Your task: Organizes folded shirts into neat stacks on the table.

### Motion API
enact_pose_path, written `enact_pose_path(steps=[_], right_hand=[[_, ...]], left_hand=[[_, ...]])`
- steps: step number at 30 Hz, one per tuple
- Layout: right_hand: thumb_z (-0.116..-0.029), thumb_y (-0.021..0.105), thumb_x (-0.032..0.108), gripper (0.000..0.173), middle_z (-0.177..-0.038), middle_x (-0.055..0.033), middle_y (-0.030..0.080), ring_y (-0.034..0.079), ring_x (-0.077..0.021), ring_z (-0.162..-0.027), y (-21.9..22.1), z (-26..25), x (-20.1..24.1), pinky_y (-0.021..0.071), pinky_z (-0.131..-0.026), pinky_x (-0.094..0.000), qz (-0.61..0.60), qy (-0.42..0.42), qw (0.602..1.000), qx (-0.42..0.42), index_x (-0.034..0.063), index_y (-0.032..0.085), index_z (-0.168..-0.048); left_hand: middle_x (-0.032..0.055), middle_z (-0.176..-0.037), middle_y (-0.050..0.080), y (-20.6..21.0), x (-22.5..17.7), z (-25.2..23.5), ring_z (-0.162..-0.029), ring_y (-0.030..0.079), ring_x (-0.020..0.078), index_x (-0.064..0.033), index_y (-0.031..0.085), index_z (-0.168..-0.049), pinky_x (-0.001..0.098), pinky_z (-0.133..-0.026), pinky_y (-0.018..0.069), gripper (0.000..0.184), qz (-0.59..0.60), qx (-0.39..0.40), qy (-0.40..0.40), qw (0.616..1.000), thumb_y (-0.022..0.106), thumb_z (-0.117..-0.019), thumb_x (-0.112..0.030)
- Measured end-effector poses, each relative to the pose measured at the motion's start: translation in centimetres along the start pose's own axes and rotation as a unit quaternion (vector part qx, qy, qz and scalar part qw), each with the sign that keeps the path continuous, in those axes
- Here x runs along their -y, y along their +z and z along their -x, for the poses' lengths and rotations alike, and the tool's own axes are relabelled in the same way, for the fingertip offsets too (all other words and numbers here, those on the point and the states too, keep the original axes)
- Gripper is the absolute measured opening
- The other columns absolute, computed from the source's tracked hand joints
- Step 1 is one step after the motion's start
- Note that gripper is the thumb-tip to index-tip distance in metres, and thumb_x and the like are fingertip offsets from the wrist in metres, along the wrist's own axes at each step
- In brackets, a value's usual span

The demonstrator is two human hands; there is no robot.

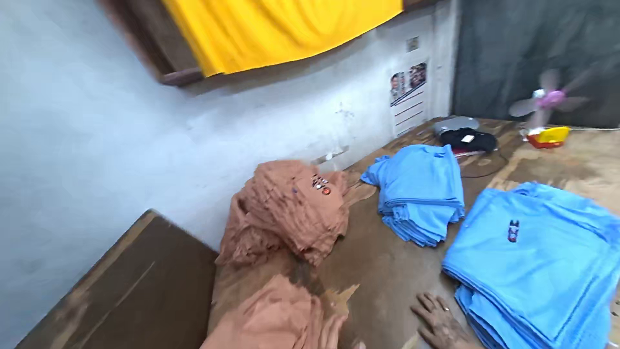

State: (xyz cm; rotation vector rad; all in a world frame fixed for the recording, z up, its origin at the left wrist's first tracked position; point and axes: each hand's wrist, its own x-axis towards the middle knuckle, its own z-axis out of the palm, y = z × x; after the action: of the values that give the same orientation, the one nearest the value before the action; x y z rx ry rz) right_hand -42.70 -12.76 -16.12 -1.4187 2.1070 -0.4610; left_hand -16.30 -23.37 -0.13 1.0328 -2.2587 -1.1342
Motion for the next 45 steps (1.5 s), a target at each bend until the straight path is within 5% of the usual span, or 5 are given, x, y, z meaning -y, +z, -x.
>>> enact_pose_path(steps=[10, 18, 25, 37, 45], right_hand=[[-0.0975, 0.057, 0.022, 0.049, -0.153, -0.0328, 0.044, 0.033, -0.0574, -0.144, 2.0, -2.1, -6.9, 0.0215, -0.117, -0.073, -0.055, 0.008, 0.987, -0.152, 0.0011, 0.059, -0.142], [-0.093, 0.063, 0.023, 0.044, -0.145, -0.0304, 0.054, 0.045, -0.0573, -0.137, 2.6, -3.9, -7.6, 0.036, -0.107, -0.0731, -0.044, 0.015, 0.979, -0.197, 0.0051, 0.068, -0.133], [-0.0868, 0.071, 0.024, 0.05, -0.148, -0.0268, 0.053, 0.042, -0.054, -0.141, 3.4, -4.0, -7.7, 0.0367, -0.108, -0.071, -0.03, 0.022, 0.98, -0.196, 0.0074, 0.068, -0.134], [-0.1046, 0.045, 0.028, 0.056, -0.161, -0.0302, 0.031, 0.021, -0.0505, -0.152, -1.3, -2.0, -3.7, 0.0122, -0.125, -0.0615, -0.009, 0.018, 0.999, -0.05, 0.0002, 0.043, -0.154], [-0.0982, 0.05, 0.028, 0.053, -0.145, -0.0389, 0.047, 0.044, -0.0563, -0.137, -2.3, 1.5, -5.7, 0.0357, -0.114, -0.062, -0.183, -0.119, 0.927, -0.305, -0.0136, 0.06, -0.13]], left_hand=[[0.0317, -0.159, 0.032, 10.3, 5.5, -40.8, -0.149, 0.023, 0.0538, -0.0088, 0.046, -0.153, 0.0746, -0.114, 0.0224, 0.064, -0.392, 0.005, -0.051, 0.919, 0.066, -0.0954, -0.029], [0.0336, -0.165, 0.015, 10.2, 11.4, -53.5, -0.15, 0.007, 0.0599, -0.0037, 0.043, -0.153, 0.0882, -0.104, 0.016, 0.07, -0.513, -0.071, -0.076, 0.852, 0.072, -0.0931, -0.026], [0.0404, -0.149, 0.037, 5.0, 8.7, -47.6, -0.123, 0.051, 0.0618, -0.0035, 0.051, -0.143, 0.0733, -0.086, 0.0489, 0.059, -0.431, -0.111, -0.112, 0.889, 0.073, -0.0924, -0.023], [0.0164, -0.139, 0.061, 14.7, 3.1, -15.4, -0.129, 0.058, 0.0315, -0.0071, 0.059, -0.142, 0.0496, -0.107, 0.0478, 0.046, -0.289, 0.085, -0.046, 0.952, 0.062, -0.0961, -0.013], [0.021, -0.131, 0.067, 14.8, -7.6, 4.6, -0.124, 0.064, 0.0283, 0.0081, 0.067, -0.124, 0.0363, -0.109, 0.0461, 0.033, -0.034, 0.076, 0.021, 0.996, 0.061, -0.0947, -0.006]])
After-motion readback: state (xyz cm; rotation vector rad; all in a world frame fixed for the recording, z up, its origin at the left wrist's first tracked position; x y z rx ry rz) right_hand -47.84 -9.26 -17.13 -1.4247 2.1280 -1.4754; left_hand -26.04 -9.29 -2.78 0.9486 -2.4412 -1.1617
